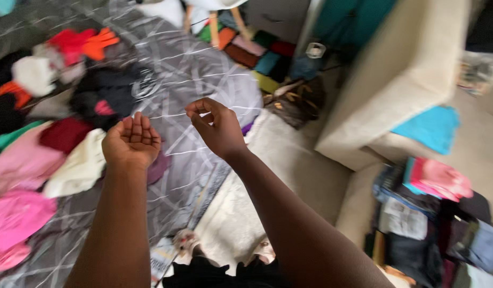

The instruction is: The person folds a pair of teal leggings by smoothing the fabric, aligning the legs, and folding the garment into a rectangular shape by hand.

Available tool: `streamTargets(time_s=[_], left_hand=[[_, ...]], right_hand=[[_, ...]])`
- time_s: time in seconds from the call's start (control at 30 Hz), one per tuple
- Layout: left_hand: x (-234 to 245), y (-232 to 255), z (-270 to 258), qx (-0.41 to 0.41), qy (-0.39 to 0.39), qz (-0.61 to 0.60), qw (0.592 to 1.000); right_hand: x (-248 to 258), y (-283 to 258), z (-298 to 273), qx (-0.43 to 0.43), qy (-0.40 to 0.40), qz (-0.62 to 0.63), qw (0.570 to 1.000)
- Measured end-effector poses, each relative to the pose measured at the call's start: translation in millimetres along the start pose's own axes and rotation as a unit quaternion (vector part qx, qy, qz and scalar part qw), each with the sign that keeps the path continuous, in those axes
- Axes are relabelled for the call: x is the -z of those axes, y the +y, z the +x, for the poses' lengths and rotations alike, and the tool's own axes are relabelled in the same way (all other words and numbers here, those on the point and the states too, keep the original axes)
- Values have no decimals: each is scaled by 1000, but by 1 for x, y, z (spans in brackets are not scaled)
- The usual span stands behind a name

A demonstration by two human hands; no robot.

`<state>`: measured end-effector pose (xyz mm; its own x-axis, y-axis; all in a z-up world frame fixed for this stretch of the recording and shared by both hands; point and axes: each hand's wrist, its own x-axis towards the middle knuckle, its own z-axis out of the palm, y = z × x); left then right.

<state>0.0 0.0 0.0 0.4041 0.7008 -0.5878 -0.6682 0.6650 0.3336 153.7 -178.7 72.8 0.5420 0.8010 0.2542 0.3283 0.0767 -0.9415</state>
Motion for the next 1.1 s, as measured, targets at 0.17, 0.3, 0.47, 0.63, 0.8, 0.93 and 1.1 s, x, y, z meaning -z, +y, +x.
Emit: streamTargets(time_s=[0.17, 0.3, 0.47, 0.63, 0.8, 0.93, 1.1], left_hand=[[68, 139, 25, -57, 66, -70, 994], [113, 232, 32, -102, 83, -98, 986], [158, 308, 60, -121, 111, -114, 980], [200, 338, 101, -116, 107, -135, 978], [229, 363, 145, -87, 167, -183, 965], [251, 398, 189, -99, 198, -195, 955], [256, 437, 271, -109, 182, -71, 975]], right_hand=[[-160, 1, 38, 27, -74, 14, 997], [-266, -3, 53, -21, -171, 0, 985], [-344, -2, 74, 27, -195, 16, 980], [-394, 10, 97, -3, -224, -7, 975], [-446, 33, 131, -25, -244, 3, 969], [-496, 57, 164, -82, -274, 13, 958], [-548, 97, 221, -29, -272, 6, 962]])
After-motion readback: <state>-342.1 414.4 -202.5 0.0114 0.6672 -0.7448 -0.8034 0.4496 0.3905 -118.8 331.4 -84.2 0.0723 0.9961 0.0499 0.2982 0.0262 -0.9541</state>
